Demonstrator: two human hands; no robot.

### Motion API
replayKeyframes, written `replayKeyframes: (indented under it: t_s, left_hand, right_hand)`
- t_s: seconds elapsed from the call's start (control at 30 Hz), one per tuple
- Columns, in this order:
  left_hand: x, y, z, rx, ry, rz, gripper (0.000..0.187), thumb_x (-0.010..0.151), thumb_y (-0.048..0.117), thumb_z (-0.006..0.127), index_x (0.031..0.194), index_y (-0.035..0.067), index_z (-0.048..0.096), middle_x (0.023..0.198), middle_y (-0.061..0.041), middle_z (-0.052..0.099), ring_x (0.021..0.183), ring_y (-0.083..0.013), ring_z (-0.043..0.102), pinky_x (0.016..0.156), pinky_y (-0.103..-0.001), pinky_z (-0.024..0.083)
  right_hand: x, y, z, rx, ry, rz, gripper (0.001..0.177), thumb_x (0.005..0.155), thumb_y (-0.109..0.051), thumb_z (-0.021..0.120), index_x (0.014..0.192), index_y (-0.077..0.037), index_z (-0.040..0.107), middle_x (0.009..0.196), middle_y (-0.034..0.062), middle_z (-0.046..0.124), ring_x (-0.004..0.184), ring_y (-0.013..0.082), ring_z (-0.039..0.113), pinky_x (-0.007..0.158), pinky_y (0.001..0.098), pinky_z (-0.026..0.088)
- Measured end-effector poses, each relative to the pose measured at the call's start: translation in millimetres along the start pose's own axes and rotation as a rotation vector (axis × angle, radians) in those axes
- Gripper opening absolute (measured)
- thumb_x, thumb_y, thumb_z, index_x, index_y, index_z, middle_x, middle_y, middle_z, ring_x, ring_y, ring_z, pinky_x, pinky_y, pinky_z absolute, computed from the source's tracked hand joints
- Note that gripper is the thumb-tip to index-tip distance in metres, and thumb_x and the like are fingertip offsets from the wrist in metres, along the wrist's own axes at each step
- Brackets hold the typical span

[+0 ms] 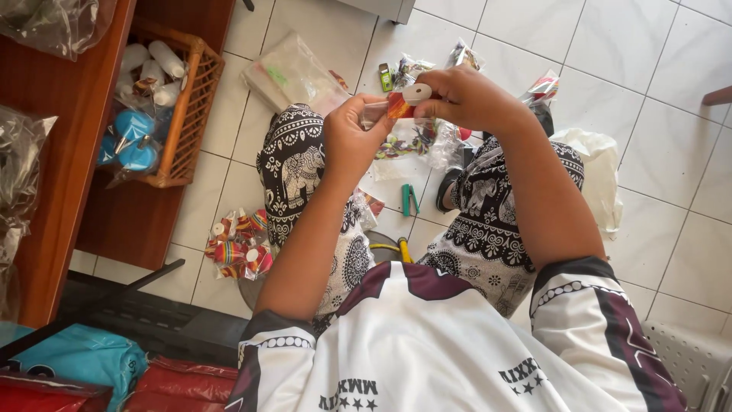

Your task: Packaging small pet toys into plastic bags and sealing them

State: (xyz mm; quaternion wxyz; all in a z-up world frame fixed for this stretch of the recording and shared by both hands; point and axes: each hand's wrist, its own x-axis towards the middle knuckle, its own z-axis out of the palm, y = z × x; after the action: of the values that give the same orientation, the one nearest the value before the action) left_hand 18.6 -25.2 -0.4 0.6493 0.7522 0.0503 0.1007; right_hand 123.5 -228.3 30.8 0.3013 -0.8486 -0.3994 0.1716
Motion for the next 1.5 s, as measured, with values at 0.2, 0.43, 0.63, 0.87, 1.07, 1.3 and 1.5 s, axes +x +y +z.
replayKeyframes:
  t_s: [0.2, 0.43, 0.63, 0.87, 1.07, 1.3, 1.5]
  left_hand:
    - [5.0, -12.6, 2.7, -0.326, -0.098, -0.128, 0.028, 0.089, 0.004, 0.075, 0.113, 0.002, 0.062, 0.095, -0.012, 0.075, 0.074, -0.0116, 0.071, 0.064, -0.02, 0.057]
    - [1.3, -18.8, 13.1, -0.364, -0.03, -0.04, 0.01, 0.095, -0.001, 0.06, 0.105, 0.001, 0.061, 0.09, -0.009, 0.071, 0.074, -0.0091, 0.064, 0.069, -0.022, 0.057]
    - [-2.0, -9.7, 21.3, -0.231, 0.134, 0.089, 0.011, 0.093, -0.002, 0.065, 0.101, 0.004, 0.066, 0.091, -0.002, 0.065, 0.079, -0.0076, 0.057, 0.071, -0.022, 0.051]
    - [-5.5, -1.1, 21.3, -0.149, 0.182, 0.133, 0.009, 0.093, -0.003, 0.066, 0.101, 0.002, 0.068, 0.095, -0.003, 0.06, 0.083, -0.0111, 0.058, 0.078, -0.024, 0.054]
    - [-3.8, -9.6, 19.4, -0.351, 0.106, 0.094, 0.008, 0.093, -0.004, 0.065, 0.099, 0.002, 0.067, 0.1, -0.002, 0.059, 0.086, -0.009, 0.055, 0.076, -0.022, 0.053]
    - [-2.7, -8.3, 15.5, -0.061, -0.061, -0.034, 0.015, 0.082, 0.006, 0.079, 0.095, 0.003, 0.072, 0.08, -0.005, 0.076, 0.063, -0.008, 0.065, 0.058, -0.021, 0.054]
    - [0.5, -9.7, 11.0, -0.092, -0.007, -0.091, 0.014, 0.082, 0.006, 0.081, 0.093, 0.005, 0.072, 0.079, -0.003, 0.076, 0.065, -0.0071, 0.064, 0.059, -0.02, 0.053]
  right_hand:
    - [-2.2, 7.2, -4.3, 0.053, 0.07, 0.018, 0.025, 0.091, -0.019, 0.084, 0.1, 0.002, 0.073, 0.07, 0.0065, 0.071, 0.046, 0.0145, 0.054, 0.046, 0.0275, 0.041]
    - [-6.0, 9.4, -6.8, 0.015, 0.067, -0.032, 0.027, 0.09, -0.021, 0.086, 0.091, 0.001, 0.071, 0.063, 0.0053, 0.066, 0.043, 0.0158, 0.048, 0.047, 0.0289, 0.038]
    - [-5.7, 16.1, 6.9, 0.05, 0.111, -0.063, 0.032, 0.087, -0.02, 0.09, 0.087, 0.002, 0.068, 0.062, 0.0051, 0.061, 0.046, 0.0173, 0.044, 0.049, 0.03, 0.038]
    - [-5.3, 8.8, 13.7, 0.039, 0.129, -0.02, 0.025, 0.09, -0.018, 0.086, 0.092, 0.002, 0.071, 0.067, 0.0079, 0.067, 0.044, 0.0174, 0.047, 0.048, 0.0298, 0.039]
    - [-7.7, 8.4, 15.3, 0.032, 0.159, -0.023, 0.021, 0.087, -0.013, 0.087, 0.091, 0.001, 0.072, 0.068, 0.0074, 0.067, 0.045, 0.0169, 0.046, 0.049, 0.029, 0.04]
    - [-12.8, 9.1, 14.0, 0.055, 0.136, -0.074, 0.023, 0.087, -0.014, 0.089, 0.088, 0.002, 0.071, 0.068, 0.0071, 0.069, 0.047, 0.0181, 0.051, 0.051, 0.0291, 0.042]
    - [-17.8, 2.7, 1.0, 0.052, 0.163, -0.114, 0.019, 0.085, -0.004, 0.087, 0.092, 0.005, 0.072, 0.081, 0.0071, 0.067, 0.058, 0.0193, 0.049, 0.059, 0.0307, 0.041]
